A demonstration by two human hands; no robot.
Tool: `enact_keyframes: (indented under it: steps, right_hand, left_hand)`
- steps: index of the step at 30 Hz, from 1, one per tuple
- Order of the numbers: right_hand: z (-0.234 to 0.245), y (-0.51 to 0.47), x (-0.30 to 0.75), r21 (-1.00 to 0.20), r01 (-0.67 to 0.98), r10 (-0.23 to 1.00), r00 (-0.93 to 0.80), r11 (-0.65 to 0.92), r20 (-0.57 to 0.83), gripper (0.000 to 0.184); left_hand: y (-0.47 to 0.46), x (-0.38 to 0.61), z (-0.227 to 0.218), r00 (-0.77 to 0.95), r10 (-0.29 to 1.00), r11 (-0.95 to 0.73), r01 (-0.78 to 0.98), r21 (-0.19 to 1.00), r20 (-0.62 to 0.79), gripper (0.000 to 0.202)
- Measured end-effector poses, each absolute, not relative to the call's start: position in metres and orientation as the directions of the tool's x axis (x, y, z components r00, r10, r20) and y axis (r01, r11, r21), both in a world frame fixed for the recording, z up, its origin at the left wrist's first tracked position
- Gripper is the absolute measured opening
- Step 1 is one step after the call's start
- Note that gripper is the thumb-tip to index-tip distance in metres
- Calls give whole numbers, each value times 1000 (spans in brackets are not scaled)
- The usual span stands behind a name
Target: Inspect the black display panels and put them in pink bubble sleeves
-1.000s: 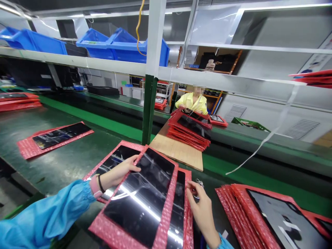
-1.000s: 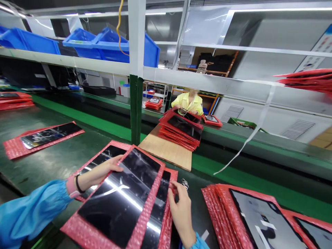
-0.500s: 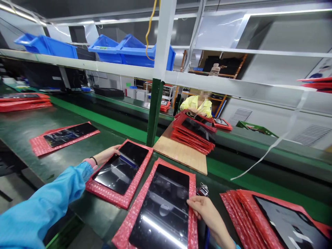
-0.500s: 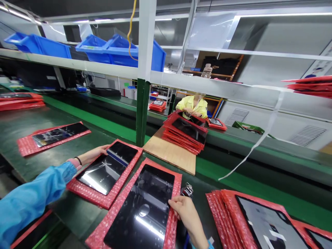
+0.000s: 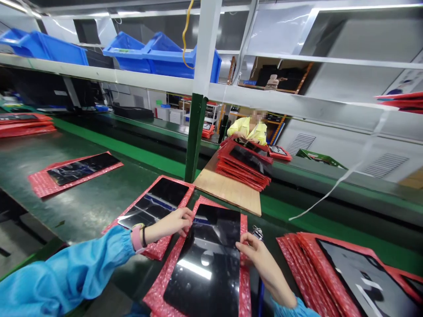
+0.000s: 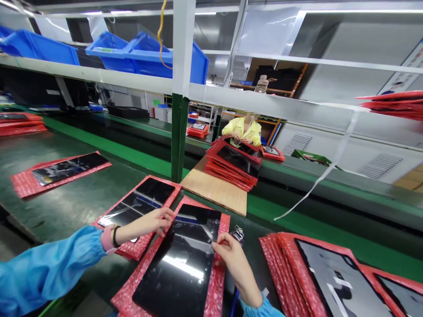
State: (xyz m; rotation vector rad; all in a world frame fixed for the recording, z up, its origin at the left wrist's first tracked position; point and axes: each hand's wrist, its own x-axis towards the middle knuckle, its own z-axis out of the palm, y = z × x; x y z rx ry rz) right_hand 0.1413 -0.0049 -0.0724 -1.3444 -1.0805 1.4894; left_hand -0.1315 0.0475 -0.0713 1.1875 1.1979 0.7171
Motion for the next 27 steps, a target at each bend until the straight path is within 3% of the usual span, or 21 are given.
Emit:
enact_keyframes:
  steps: [8,12,18,21,24,27]
  right_hand:
    - [-57,-16,126,-889,-318,944,-97,-329,-315,45]
    - [-46,-26,120,-862,-362,935,-161,-354,-317,52]
    - [-35,-37,116,-730,-569,862,-504,-378,-53,46]
    - [-31,-35,116,-604,-612,772,-635,-511,-9,66]
    - [-32,-34,114,-570,-602,758,-650,-559,-55,71]
    - [-36,-35,113,-612,-625,824,-562,-484,-78,65]
  left_hand:
    - [41,-133,-50,294,864,414,46,909,-408,44]
    - [40,-129,-48,351,867,381,-10,924,-354,34]
    - [51,-114,-19,441,893,123,-55,991,-86,29]
    - [61,-104,8,571,821,-10,31,999,-9,29]
    - [69,-90,35,739,673,-193,148,970,21,25]
    - [76,-74,58,818,568,-420,196,886,88,17]
